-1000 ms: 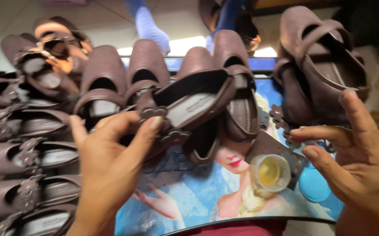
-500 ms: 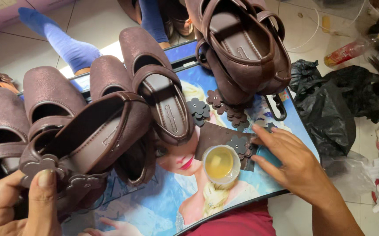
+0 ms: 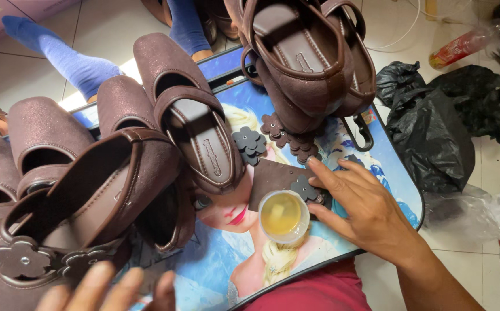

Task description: The person applies glue to small flower-shaped buckles and attaches them to the straps of brown children's shoes. They handle the shoes and buckles one at a time, pressing each buckle into place on the strap.

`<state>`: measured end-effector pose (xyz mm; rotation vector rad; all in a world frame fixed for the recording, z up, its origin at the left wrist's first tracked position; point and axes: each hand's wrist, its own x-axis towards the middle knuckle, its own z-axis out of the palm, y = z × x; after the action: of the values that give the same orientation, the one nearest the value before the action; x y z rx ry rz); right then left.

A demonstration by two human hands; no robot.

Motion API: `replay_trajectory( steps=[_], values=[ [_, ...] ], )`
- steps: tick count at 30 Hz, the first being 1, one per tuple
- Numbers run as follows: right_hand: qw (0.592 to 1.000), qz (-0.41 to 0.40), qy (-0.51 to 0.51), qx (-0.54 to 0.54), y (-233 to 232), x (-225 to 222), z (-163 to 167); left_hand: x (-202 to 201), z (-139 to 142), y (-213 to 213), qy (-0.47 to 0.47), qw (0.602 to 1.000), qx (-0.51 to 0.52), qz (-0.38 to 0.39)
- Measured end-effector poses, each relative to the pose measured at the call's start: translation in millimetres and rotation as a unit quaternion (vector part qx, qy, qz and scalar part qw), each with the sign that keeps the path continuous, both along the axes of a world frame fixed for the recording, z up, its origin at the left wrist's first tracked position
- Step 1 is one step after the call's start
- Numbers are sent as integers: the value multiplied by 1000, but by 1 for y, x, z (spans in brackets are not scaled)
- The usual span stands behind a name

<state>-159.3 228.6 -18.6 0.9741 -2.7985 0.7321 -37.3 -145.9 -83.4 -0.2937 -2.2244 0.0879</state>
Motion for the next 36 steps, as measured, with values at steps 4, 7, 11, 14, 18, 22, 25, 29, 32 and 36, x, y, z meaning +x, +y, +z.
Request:
replay_trajectory(
  steps=[4,7,11,14,18,22,25,29,32,36],
  values=[
    [1000,-5,19,-4,3,-2,-6,-11,12,72,-69,990,92,-82],
    [996,-73,33,-32,8,1,-12,-30,24,105,-138,948,245,-146],
    [955,-204,-84,-200,17,15,-16,-46,44,132,-255,863,402,-166],
    [932,-139,-141,-302,17,27,-13,-51,49,147,-320,773,516,-187],
    [936,-29,-178,-303,4,43,-5,-49,49,158,-409,660,599,-195],
    [977,-3,-42,-210,-6,32,-4,-45,44,149,-379,683,608,-141],
    [995,20,16,-92,-8,22,-6,-41,36,134,-319,643,686,-118],
    [997,57,28,-40,-17,21,-12,-32,27,122,-303,629,705,-126],
    [997,59,47,-24,-23,24,-15,-26,21,123,-323,646,681,-119],
    [996,60,60,-11,-28,23,-17,-27,18,130,-322,660,671,-106]
  ],
)
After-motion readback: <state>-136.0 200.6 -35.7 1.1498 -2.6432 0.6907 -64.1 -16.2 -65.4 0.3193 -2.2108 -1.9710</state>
